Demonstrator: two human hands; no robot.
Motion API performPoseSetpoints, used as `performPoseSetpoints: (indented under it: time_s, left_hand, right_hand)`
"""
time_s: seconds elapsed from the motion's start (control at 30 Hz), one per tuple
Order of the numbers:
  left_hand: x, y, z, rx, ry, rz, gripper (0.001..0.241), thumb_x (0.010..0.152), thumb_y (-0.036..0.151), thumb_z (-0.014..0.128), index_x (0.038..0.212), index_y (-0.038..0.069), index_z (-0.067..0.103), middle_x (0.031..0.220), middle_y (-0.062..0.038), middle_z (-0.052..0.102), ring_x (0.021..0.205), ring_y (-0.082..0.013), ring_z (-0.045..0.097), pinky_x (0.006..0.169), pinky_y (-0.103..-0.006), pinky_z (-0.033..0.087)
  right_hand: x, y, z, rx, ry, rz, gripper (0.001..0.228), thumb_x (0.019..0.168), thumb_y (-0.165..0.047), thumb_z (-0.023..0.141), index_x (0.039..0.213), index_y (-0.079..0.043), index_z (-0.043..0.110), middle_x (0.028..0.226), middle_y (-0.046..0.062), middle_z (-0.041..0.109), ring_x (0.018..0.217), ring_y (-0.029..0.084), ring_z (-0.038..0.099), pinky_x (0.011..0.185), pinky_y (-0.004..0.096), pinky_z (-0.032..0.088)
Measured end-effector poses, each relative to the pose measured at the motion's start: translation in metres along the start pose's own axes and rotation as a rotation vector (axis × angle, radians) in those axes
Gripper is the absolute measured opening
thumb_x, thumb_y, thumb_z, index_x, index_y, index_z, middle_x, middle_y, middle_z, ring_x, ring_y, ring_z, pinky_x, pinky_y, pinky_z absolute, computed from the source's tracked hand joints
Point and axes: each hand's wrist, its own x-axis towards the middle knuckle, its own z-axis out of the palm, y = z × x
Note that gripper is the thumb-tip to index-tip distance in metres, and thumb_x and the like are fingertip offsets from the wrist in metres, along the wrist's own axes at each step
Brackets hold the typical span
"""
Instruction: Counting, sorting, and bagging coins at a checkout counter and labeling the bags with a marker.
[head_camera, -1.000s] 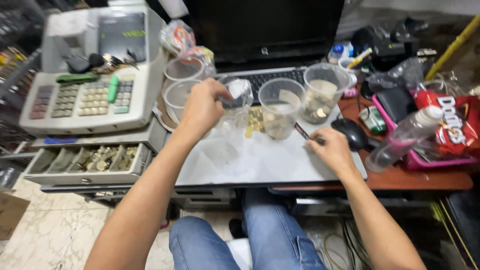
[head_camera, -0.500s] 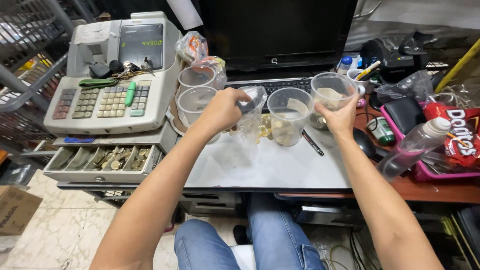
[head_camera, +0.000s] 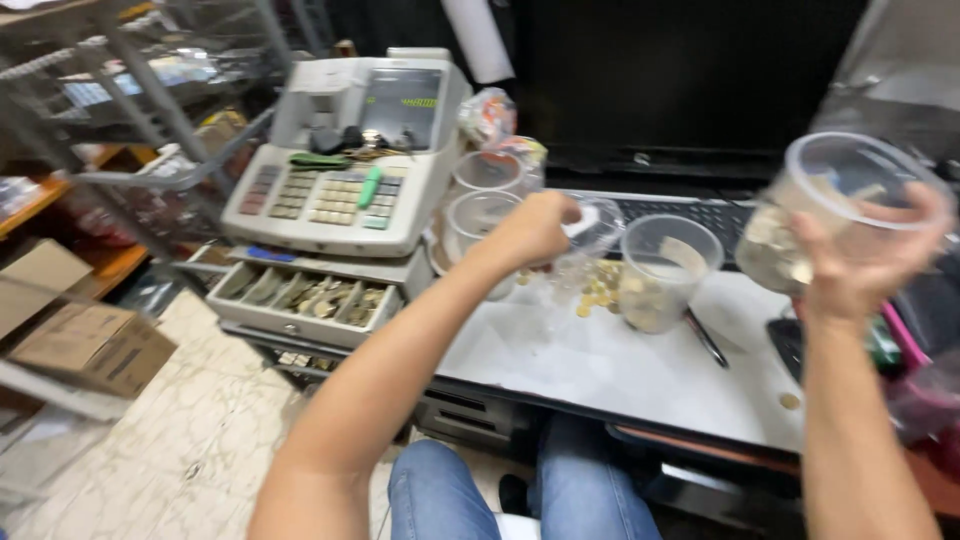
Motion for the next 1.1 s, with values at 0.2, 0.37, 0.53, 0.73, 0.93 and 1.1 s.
performPoseSetpoints:
  time_s: [0.2, 0.37, 0.53, 0.73, 0.93, 1.1]
  left_hand:
    - [-0.022, 0.009, -0.012, -0.088, -0.062, -0.047, 0.065, 0.079, -0.014, 0.036, 0.136, 0.005, 0.060, 0.150, -0.010, 0.055, 0.054, -0.0256, 0.073, 0.043, -0.0325, 0.055]
    - [-0.032, 0.003, -0.015, -0.083, -0.083, -0.083, 0.071, 0.075, -0.017, 0.032, 0.137, 0.004, 0.058, 0.152, -0.011, 0.053, 0.054, -0.0258, 0.073, 0.042, -0.0329, 0.053]
    - [-0.043, 0.012, -0.005, -0.049, -0.073, -0.057, 0.057, 0.080, -0.013, 0.043, 0.131, 0.002, 0.065, 0.133, -0.019, 0.066, 0.059, -0.0237, 0.076, 0.046, -0.0327, 0.062]
    - [-0.062, 0.035, 0.022, -0.098, -0.308, -0.037, 0.071, 0.077, 0.063, 0.057, 0.115, 0.004, 0.070, 0.095, -0.013, 0.075, 0.058, -0.0189, 0.072, 0.049, -0.0280, 0.058]
    - [-0.023, 0.018, 0.089, -0.047, -0.261, -0.044, 0.030, 0.098, 0.026, 0.060, 0.089, -0.003, 0.066, 0.066, -0.019, 0.071, 0.044, -0.0260, 0.068, 0.039, -0.0366, 0.059]
    - [-0.035, 0.021, 0.094, 0.124, -0.054, 0.119, 0.035, 0.093, 0.034, 0.062, 0.094, 0.000, 0.070, 0.104, -0.029, 0.072, 0.098, -0.0486, 0.069, 0.082, -0.0540, 0.054]
  right_hand:
    - [-0.007, -0.094, 0.009, 0.021, -0.211, 0.361, 0.092, 0.072, -0.021, 0.077, 0.151, 0.002, 0.037, 0.149, 0.021, 0.050, 0.132, 0.029, 0.054, 0.116, 0.042, 0.050]
    - [-0.106, -0.118, 0.019, -0.005, -0.271, 0.700, 0.097, 0.058, -0.013, 0.085, 0.146, -0.006, 0.046, 0.119, 0.012, 0.057, 0.110, 0.024, 0.060, 0.094, 0.037, 0.054]
    - [-0.149, -0.123, 0.040, -0.061, -0.281, 0.678, 0.106, 0.050, -0.011, 0.091, 0.143, 0.001, 0.043, 0.119, 0.019, 0.061, 0.114, 0.027, 0.061, 0.106, 0.039, 0.052]
    - [-0.149, -0.129, 0.052, 0.090, -0.280, 0.848, 0.109, 0.057, -0.006, 0.086, 0.151, -0.006, 0.030, 0.135, 0.016, 0.053, 0.122, 0.033, 0.064, 0.110, 0.042, 0.050]
    - [-0.157, -0.123, 0.034, -0.075, -0.487, 0.749, 0.134, 0.051, -0.023, 0.092, 0.159, -0.007, 0.016, 0.153, 0.018, 0.036, 0.136, 0.030, 0.045, 0.117, 0.042, 0.037]
    - [-0.167, -0.120, 0.017, 0.055, -0.656, 0.957, 0.118, 0.060, -0.017, 0.094, 0.156, -0.016, 0.025, 0.151, 0.016, 0.052, 0.139, 0.023, 0.053, 0.116, 0.037, 0.039]
